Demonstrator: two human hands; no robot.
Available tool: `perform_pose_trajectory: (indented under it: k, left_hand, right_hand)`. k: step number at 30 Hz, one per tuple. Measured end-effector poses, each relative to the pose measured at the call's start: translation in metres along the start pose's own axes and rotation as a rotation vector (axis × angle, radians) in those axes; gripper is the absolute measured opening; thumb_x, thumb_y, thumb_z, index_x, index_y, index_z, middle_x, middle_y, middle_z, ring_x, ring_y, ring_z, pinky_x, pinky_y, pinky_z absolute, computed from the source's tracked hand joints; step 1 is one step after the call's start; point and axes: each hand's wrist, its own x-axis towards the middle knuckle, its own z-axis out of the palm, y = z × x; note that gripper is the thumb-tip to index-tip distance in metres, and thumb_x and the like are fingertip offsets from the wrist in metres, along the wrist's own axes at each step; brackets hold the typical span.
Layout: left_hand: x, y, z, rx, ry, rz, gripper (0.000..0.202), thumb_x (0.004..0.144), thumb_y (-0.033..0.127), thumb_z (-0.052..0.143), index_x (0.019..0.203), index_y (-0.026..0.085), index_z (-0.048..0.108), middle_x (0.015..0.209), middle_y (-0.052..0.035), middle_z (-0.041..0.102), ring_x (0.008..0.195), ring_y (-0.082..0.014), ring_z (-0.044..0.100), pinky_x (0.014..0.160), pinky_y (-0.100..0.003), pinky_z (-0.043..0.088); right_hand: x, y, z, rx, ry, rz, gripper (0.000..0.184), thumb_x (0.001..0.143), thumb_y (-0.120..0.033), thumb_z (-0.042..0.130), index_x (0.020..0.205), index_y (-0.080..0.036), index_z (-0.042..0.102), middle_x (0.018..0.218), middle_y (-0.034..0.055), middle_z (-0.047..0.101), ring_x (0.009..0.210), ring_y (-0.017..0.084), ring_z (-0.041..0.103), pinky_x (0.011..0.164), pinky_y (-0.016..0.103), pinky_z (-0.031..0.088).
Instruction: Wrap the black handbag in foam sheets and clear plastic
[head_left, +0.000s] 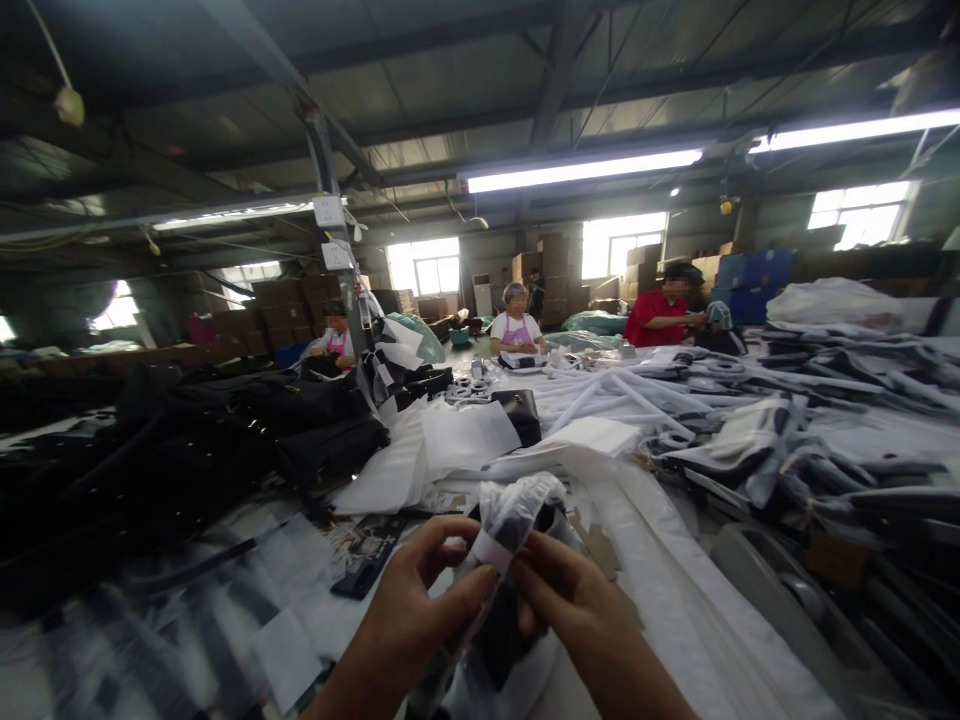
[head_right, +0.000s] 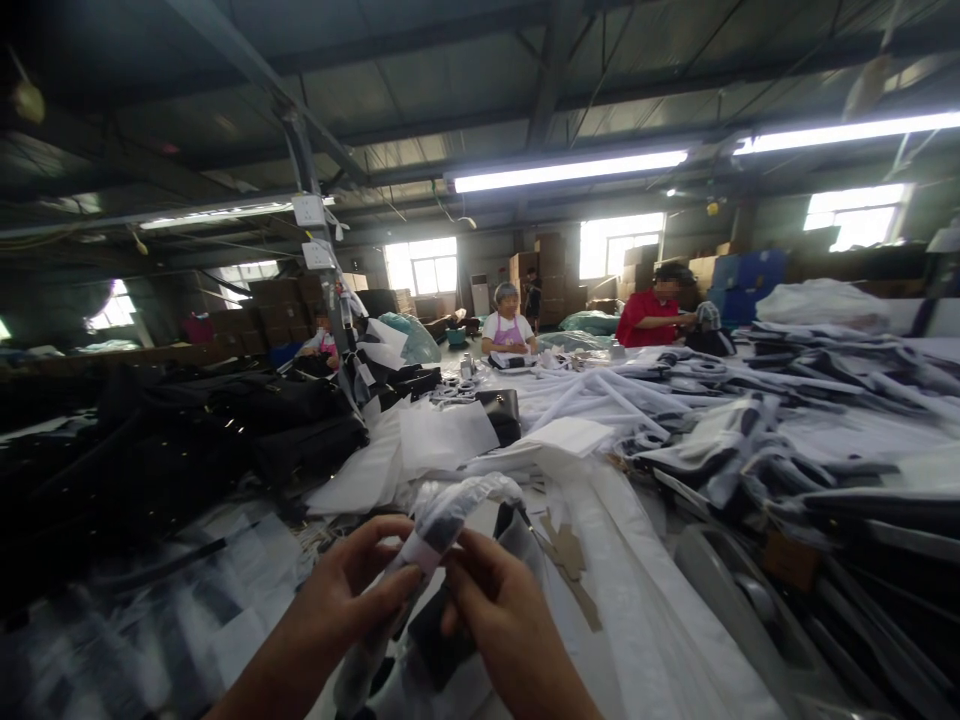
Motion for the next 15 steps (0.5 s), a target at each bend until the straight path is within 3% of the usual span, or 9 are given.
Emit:
perform_pose_trajectory:
  k: [3, 7, 9, 12, 15]
  left_hand:
    - [0.002, -0.002, -0.001, -0.047, 0.008, -0.025, 0.043, 0.076, 0.047, 0.075, 0.108, 0.021, 0.067, 0.091, -0.0053, 0.073, 0.084, -0.0242, 0.068, 0.071, -0.031, 0.052]
    - [0.001, 0.0, 0.004, -0.118, -0.017, -0.074, 0.045, 0.076, 0.05, 0.076, 0.108, 0.021, 0.065, 0.085, -0.0039, 0.072, 0.077, -0.0209, 0.068, 0.064, -0.026, 0.051]
    - [0.0, 0.002, 0.004, -0.164, -0.026, -0.113, 0.047, 0.077, 0.052, 0.075, 0.11, 0.02, 0.065, 0.084, -0.0033, 0.071, 0.076, -0.0202, 0.068, 0.064, -0.026, 0.051]
    - [-0.003, 0.0, -0.002, -0.187, -0.016, -0.115, 0.049, 0.083, 0.055, 0.068, 0.118, 0.022, 0.063, 0.094, -0.0034, 0.073, 0.088, -0.0219, 0.069, 0.073, -0.027, 0.054]
    - [-0.008, -0.009, -0.01, -0.181, 0.035, -0.095, 0.053, 0.09, 0.062, 0.055, 0.127, 0.025, 0.06, 0.119, -0.0047, 0.071, 0.111, -0.0257, 0.064, 0.09, -0.033, 0.053]
  right_hand:
    - [-0.004, 0.0, 0.004, 0.272, 0.025, 0.074, 0.06, 0.075, -0.055, 0.076, 0.12, -0.016, 0.067, 0.075, 0.0022, 0.065, 0.047, 0.005, 0.043, 0.045, 0.019, 0.028]
    - [-0.001, -0.01, 0.014, 0.194, 0.061, 0.085, 0.045, 0.076, -0.05, 0.078, 0.102, -0.015, 0.071, 0.076, 0.0004, 0.063, 0.048, 0.003, 0.036, 0.044, 0.018, 0.023]
    - [0.002, -0.015, 0.014, 0.093, 0.038, 0.069, 0.039, 0.08, -0.05, 0.075, 0.096, -0.014, 0.071, 0.076, 0.0002, 0.063, 0.05, 0.004, 0.039, 0.045, 0.019, 0.026]
    - [0.007, -0.016, 0.004, -0.079, -0.04, 0.003, 0.039, 0.086, -0.051, 0.067, 0.104, -0.016, 0.07, 0.077, 0.0013, 0.068, 0.051, 0.008, 0.05, 0.048, 0.021, 0.038]
    - [0.007, -0.006, -0.016, -0.225, 0.049, -0.07, 0.04, 0.089, -0.051, 0.062, 0.109, -0.017, 0.07, 0.081, 0.0044, 0.074, 0.057, 0.013, 0.061, 0.058, 0.025, 0.049]
